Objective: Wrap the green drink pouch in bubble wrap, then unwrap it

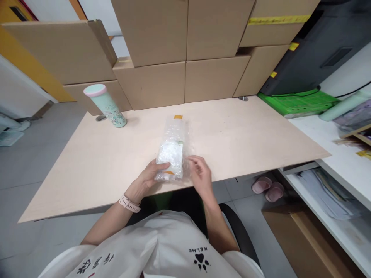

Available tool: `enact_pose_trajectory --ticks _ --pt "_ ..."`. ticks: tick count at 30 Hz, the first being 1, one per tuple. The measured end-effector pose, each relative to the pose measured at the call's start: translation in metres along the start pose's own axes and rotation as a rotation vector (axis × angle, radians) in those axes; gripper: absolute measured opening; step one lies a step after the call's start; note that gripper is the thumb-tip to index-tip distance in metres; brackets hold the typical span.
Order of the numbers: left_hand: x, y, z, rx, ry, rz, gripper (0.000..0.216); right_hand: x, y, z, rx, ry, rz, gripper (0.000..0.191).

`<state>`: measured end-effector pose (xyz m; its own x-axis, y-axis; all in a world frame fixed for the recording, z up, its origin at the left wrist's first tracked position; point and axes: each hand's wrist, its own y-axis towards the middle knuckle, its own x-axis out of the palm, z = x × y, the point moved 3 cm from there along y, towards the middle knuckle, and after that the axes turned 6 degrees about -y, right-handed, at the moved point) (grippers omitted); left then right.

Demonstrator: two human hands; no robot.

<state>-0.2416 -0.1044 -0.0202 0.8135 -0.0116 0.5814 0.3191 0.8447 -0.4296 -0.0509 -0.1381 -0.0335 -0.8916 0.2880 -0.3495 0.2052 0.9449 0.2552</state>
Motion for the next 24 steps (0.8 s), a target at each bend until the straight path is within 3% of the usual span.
enact_pose_trajectory --ticks 1,3,7,12,15,19,24 --pt "-0.002 -0.001 0.002 -0.022 -0.013 -0.025 0.047 -0.007 0.001 0.007 0.07 0.031 0.088 0.031" --pt "-0.006 -0.004 0.005 -0.05 -0.023 -0.064 0.039 -0.015 0.002 0.021 0.188 0.034 0.141 0.033" --pt "-0.009 -0.008 0.009 -0.051 -0.05 -0.134 0.037 -0.01 -0.002 0.031 0.26 0.025 -0.051 0.033" --pt "-0.003 -0.01 0.004 -0.004 -0.011 -0.249 0.052 0.018 -0.003 0.002 0.351 0.556 -0.21 0.056" --pt "0.0 -0.009 -0.008 0.104 0.04 -0.198 0.058 0.032 0.001 -0.017 0.372 0.719 -0.233 0.059" --pt "-0.001 -0.007 -0.022 0.31 0.151 -0.055 0.059 0.045 0.008 -0.019 0.45 0.817 -0.292 0.066" --pt "-0.002 -0.021 -0.007 0.413 0.534 -0.13 0.052 0.043 0.012 -0.006 0.536 0.833 -0.347 0.052"
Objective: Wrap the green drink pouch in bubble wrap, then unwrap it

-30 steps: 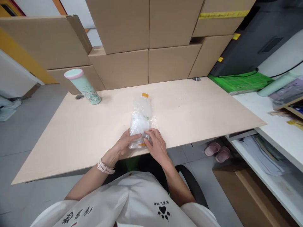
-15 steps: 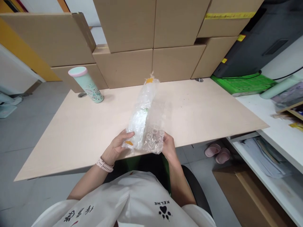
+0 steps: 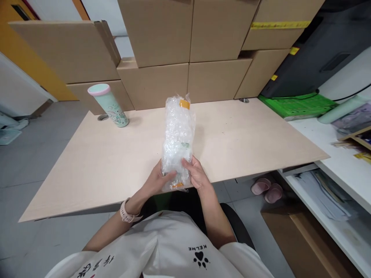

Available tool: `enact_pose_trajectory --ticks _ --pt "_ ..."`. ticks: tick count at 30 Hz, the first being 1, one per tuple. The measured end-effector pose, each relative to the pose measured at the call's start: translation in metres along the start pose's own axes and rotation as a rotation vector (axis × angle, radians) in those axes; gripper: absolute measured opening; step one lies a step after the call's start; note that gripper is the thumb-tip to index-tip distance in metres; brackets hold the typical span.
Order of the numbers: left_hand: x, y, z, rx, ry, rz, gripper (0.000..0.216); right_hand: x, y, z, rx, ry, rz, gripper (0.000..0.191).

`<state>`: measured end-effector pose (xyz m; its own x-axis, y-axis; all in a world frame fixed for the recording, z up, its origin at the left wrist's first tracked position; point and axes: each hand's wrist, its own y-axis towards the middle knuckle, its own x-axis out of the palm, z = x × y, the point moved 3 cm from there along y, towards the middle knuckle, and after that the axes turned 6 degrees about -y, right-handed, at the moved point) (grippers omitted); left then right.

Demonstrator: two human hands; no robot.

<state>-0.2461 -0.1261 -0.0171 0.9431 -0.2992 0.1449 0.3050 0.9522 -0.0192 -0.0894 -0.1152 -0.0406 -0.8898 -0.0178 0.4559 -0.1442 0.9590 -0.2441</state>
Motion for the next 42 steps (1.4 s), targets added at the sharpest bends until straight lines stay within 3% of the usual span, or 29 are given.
enact_pose_trajectory --ticks 2,4,6,8,10,12,14,17,19,22,25,28,31,34,36,39,42 --pt "-0.018 0.0 0.016 0.07 0.253 0.012 0.043 -0.004 -0.003 -0.001 -0.014 -0.008 0.011 0.05" --pt "-0.043 0.005 0.037 0.312 0.6 0.154 0.05 -0.006 -0.008 -0.003 -0.018 -0.053 0.0 0.046" --pt "-0.06 0.011 0.055 0.586 1.001 0.167 0.063 -0.006 -0.013 -0.005 -0.005 -0.124 -0.051 0.043" --pt "-0.067 0.02 0.068 0.773 1.286 0.021 0.082 -0.005 -0.018 -0.007 0.004 -0.2 -0.149 0.042" --pt "-0.065 0.026 0.08 0.865 1.42 -0.157 0.095 -0.004 -0.023 -0.01 -0.013 -0.267 -0.252 0.04" --pt "-0.058 0.031 0.092 0.841 1.406 -0.272 0.096 -0.004 -0.028 -0.015 -0.048 -0.316 -0.312 0.035" --pt "-0.046 0.033 0.098 0.731 1.243 -0.376 0.087 -0.006 -0.032 -0.021 -0.099 -0.335 -0.3 0.03" --pt "-0.03 0.031 0.091 0.462 0.685 -0.571 0.074 -0.004 -0.038 -0.031 -0.19 -0.305 -0.213 0.027" --pt "-0.023 0.028 0.079 0.236 0.233 -0.593 0.073 0.001 -0.039 -0.039 -0.243 -0.252 -0.127 0.027" --pt "-0.015 0.025 0.059 -0.026 -0.292 -0.485 0.071 0.012 -0.035 -0.047 -0.311 -0.174 0.038 0.029" --pt "-0.007 0.026 0.048 -0.079 -0.518 -0.321 0.064 0.021 -0.018 -0.048 -0.392 -0.195 0.169 0.033" --pt "-0.007 0.037 0.037 -0.067 -0.473 -0.111 0.06 0.024 0.007 -0.042 -0.47 -0.379 0.263 0.035" --pt "-0.019 0.055 0.022 -0.062 -0.371 0.062 0.058 0.018 0.034 -0.04 -0.509 -0.817 0.387 0.037" --pt "-0.039 0.074 0.007 -0.041 -0.199 0.197 0.058 0.014 0.051 -0.046 -0.626 -1.24 0.527 0.051" --pt "-0.049 0.085 0.003 0.002 0.025 0.263 0.057 0.02 0.06 -0.048 -0.745 -1.417 0.44 0.061" --pt "-0.054 0.093 0.01 0.208 0.575 0.327 0.059 0.031 0.071 -0.04 -0.802 -1.617 0.104 0.062" --pt "-0.048 0.093 0.016 0.36 1.051 0.227 0.058 0.034 0.081 -0.028 -0.741 -1.728 -0.079 0.063"
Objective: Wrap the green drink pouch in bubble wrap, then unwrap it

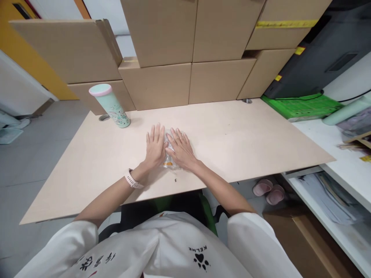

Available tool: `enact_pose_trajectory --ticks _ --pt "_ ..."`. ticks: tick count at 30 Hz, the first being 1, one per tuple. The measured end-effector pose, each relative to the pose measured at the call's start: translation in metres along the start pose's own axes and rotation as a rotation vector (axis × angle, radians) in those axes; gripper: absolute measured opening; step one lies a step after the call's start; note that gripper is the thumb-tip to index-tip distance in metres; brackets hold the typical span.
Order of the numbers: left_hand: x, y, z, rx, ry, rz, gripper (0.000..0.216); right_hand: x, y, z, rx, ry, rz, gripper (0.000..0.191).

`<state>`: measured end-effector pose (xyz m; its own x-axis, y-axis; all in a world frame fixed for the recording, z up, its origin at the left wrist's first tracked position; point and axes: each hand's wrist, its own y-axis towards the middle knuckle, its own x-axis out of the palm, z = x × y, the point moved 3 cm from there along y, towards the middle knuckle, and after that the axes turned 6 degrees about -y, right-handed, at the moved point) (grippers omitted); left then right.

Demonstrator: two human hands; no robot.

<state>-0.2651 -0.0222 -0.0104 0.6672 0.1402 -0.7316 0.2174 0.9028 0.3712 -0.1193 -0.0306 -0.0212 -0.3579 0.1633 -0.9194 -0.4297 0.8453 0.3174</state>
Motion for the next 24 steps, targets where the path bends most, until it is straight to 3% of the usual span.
enact_pose_trajectory --ticks 3,5,16,21,24 --pt "0.004 -0.005 -0.003 0.092 0.157 -0.199 0.058 0.008 -0.001 0.004 -0.037 -0.018 -0.054 0.07" --pt "0.006 -0.008 -0.008 0.101 0.201 -0.258 0.061 0.01 -0.002 0.006 -0.067 -0.017 -0.065 0.075" --pt "0.012 -0.013 -0.012 0.081 0.227 -0.248 0.063 0.018 -0.005 0.004 -0.063 0.01 -0.022 0.075" --pt "0.006 -0.018 -0.009 0.04 0.21 -0.178 0.063 0.001 -0.013 0.009 0.204 0.098 0.227 0.072" --pt "0.001 -0.023 -0.006 0.033 0.206 -0.063 0.062 -0.005 -0.023 0.012 0.428 0.223 0.282 0.069"
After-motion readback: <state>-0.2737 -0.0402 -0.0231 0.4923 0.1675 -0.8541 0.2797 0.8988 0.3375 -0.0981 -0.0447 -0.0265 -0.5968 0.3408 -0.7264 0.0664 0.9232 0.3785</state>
